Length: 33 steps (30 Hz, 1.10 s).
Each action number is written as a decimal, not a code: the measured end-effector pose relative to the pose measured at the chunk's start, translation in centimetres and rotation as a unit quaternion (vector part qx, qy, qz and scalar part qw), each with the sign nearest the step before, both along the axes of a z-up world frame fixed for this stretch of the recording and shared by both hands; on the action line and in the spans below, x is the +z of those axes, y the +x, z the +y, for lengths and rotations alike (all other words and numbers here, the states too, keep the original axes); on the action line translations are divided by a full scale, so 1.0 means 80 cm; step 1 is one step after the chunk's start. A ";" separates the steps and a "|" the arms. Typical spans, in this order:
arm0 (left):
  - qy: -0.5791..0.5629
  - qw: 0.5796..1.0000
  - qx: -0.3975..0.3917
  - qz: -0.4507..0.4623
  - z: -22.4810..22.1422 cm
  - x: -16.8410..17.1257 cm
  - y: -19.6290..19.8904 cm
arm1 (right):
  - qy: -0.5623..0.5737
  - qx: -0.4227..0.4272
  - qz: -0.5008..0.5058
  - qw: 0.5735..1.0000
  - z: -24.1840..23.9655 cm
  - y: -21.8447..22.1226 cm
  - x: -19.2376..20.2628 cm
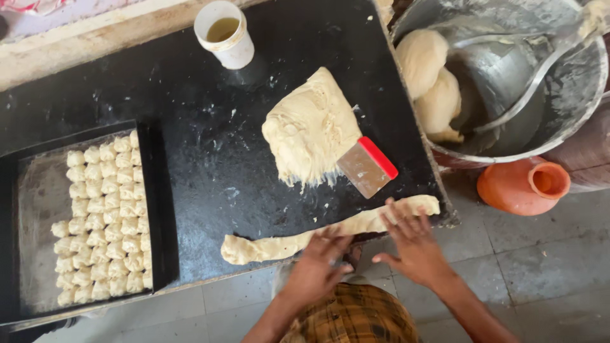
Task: The person portions large sections of dough using a scraper, stretches the dough into long strips, and then rolls small pieces into balls and places them onto a metal baking tray.
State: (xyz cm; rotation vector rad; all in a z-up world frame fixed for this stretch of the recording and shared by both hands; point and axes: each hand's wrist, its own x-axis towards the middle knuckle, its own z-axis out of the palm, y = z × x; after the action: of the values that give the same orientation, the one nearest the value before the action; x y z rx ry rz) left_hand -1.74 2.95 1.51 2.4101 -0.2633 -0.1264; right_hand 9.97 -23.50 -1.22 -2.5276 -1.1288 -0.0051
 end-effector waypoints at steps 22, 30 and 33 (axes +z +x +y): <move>-0.062 0.935 0.347 -0.040 0.228 -0.062 -0.115 | -0.060 -0.006 0.020 0.998 0.248 -0.162 -0.005; -0.193 0.923 0.333 -0.022 0.306 -0.041 -0.142 | -0.058 0.009 0.028 0.998 0.329 -0.214 -0.001; -0.215 0.905 0.367 -0.013 0.312 -0.051 -0.157 | -0.085 0.025 0.104 0.991 0.359 -0.233 0.002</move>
State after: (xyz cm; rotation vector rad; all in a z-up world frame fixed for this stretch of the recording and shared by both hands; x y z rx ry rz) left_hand -14.31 27.94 -2.58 1.9178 0.5603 0.2810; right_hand -8.64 5.20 -1.06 -2.5715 -1.1507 0.3753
